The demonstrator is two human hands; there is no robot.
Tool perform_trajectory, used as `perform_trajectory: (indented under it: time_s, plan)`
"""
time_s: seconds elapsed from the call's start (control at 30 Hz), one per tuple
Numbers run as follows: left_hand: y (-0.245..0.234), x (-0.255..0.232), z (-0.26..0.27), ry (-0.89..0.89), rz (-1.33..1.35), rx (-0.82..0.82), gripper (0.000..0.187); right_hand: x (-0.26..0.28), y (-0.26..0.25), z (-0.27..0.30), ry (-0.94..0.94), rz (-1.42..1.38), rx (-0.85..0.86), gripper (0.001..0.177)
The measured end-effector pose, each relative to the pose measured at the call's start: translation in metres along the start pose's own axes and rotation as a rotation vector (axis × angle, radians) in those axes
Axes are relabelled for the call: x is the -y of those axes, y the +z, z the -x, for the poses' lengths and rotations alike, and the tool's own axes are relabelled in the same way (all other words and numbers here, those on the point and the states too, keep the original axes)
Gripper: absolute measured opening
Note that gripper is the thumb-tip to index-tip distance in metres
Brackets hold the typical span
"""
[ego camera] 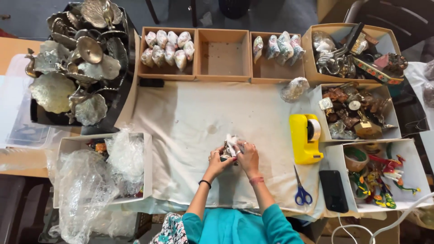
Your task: The person wipes a small metallic figurine with a white cloth, then wraps it in bubble wrap. They secure the wrapped item with a piece of tape from a yellow dispenser. The wrapped figurine is placed into a box containing other wrapped items.
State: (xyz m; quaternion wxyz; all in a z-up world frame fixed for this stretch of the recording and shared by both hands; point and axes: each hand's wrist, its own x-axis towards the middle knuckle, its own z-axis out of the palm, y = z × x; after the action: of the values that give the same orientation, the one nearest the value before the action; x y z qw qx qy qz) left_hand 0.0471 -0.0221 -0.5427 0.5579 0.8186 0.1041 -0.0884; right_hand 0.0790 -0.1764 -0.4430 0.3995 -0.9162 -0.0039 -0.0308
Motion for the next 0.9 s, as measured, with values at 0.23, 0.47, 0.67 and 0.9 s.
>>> perform_trajectory:
  time_s: [0.23,0.47,0.67,0.9]
  plan:
    - [0.006,-0.016,-0.002,-0.028,-0.069,-0.081,0.088,-0.027,0.007,-0.002,-0.295,0.034,0.036,0.014]
    - [-0.002,-0.052,-0.01,-0.286,-0.262,0.087,0.104,-0.015,0.003,-0.001,0.044,-0.254,0.065,0.019]
    - [-0.002,-0.087,-0.007,-0.445,-0.351,0.119,0.103,-0.017,0.001,0.0,0.061,-0.338,0.066,0.018]
    - [0.045,-0.024,-0.011,-0.156,-0.396,-0.07,0.078,-0.014,-0.004,0.0,-0.109,-0.085,0.059,0.032]
